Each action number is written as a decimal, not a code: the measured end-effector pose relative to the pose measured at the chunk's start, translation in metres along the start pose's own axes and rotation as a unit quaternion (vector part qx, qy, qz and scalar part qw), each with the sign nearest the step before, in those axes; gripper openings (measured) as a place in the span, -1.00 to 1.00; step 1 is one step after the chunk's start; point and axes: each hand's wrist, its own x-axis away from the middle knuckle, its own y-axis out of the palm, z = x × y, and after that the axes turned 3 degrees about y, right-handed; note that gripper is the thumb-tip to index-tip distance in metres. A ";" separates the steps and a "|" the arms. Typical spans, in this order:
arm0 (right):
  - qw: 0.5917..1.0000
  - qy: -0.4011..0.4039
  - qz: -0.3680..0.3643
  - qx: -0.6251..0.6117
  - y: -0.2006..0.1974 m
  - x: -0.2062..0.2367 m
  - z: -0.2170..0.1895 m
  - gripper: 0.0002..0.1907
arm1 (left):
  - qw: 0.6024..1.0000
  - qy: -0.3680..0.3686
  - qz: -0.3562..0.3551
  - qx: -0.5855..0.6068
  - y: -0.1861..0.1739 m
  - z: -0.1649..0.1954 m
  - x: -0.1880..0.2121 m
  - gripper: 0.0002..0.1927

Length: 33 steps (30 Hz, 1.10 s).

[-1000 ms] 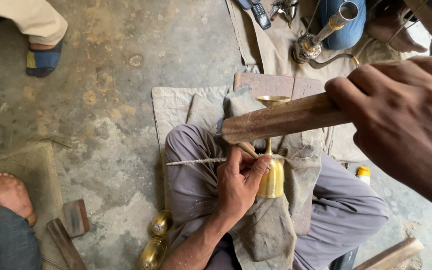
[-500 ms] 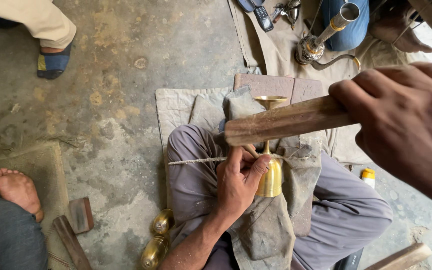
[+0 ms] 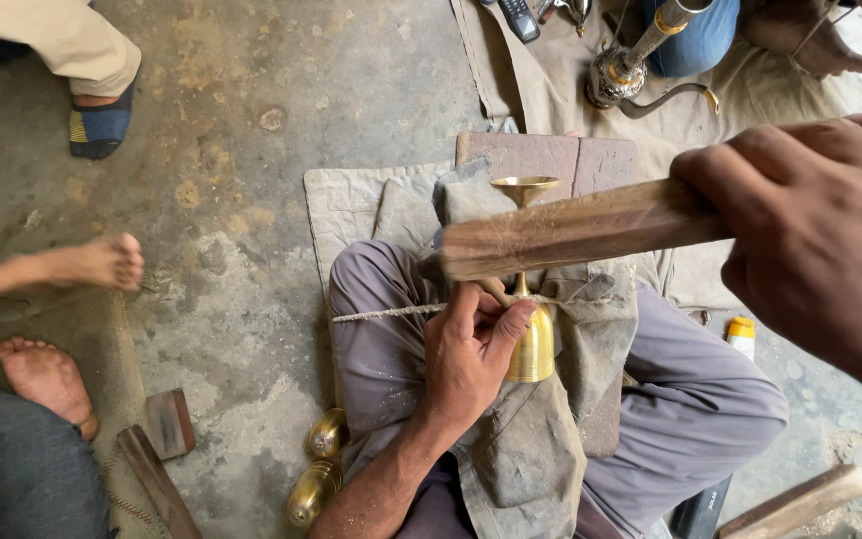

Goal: The person sits on the floor and uses a chisel and hammer to engrave decorative lines on a brass goblet. They rotate the object to access different areas and continue striking the chisel to create patterns.

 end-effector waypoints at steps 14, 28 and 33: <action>0.999 0.029 -0.020 0.007 0.005 0.020 0.008 -0.74 | 0.998 0.024 -0.028 -0.056 0.005 0.004 0.001 -0.71; 0.999 0.043 0.002 0.016 0.016 0.059 0.019 -0.72 | 0.995 0.039 -0.039 -0.082 0.011 0.010 0.001 -0.73; 0.995 0.099 -0.011 -0.031 0.024 0.060 0.015 -0.83 | 0.990 0.055 -0.046 -0.123 0.014 0.015 0.002 -0.72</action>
